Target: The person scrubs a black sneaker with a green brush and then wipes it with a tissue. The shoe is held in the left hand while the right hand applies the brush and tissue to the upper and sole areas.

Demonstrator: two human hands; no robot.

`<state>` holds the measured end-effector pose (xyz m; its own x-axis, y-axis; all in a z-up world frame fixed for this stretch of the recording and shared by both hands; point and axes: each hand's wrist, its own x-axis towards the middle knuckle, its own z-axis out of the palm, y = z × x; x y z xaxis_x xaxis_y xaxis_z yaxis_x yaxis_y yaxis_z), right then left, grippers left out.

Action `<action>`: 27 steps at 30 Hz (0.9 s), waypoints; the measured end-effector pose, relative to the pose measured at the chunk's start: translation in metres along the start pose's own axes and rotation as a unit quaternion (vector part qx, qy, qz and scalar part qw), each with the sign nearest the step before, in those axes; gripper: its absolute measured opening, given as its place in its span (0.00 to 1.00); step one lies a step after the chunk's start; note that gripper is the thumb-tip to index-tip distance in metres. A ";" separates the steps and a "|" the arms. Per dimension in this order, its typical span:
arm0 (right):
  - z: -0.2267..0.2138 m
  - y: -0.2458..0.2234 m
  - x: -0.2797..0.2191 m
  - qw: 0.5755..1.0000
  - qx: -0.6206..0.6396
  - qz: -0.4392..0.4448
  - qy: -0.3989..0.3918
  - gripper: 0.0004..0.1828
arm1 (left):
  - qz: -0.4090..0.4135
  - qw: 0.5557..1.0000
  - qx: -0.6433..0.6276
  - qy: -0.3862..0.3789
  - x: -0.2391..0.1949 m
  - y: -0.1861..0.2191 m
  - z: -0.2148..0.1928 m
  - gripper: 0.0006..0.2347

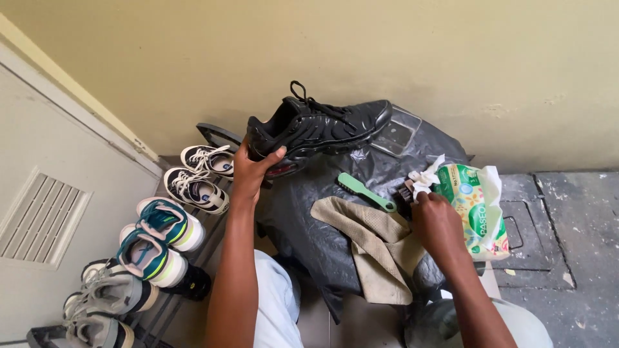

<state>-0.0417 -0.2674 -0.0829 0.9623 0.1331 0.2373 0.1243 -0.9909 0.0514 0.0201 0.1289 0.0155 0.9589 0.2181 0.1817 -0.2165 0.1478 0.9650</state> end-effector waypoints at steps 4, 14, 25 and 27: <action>-0.004 -0.004 0.000 1.000 -0.020 -0.005 -0.021 0.17 | 0.010 1.000 0.017 -0.009 -0.005 0.013 -0.003 0.35; -0.062 -0.034 0.009 0.954 0.247 0.127 -0.110 0.25 | 0.026 0.999 -0.010 -0.018 -0.007 0.013 -0.023 0.36; -0.061 -0.040 0.014 0.937 0.271 0.199 -0.093 0.33 | 0.025 0.999 -0.022 0.001 -0.019 0.024 -0.029 0.34; -0.079 -0.039 0.015 0.930 0.339 0.145 -0.005 0.42 | 0.016 0.999 -0.041 0.011 -0.020 0.026 -0.025 0.33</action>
<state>-0.0508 -0.2256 -0.0042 0.9808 -0.1388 0.1372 -0.0200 -0.7705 -0.6371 -0.0093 0.1530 0.0326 0.9471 0.2446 0.2078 -0.2626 0.2185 0.9398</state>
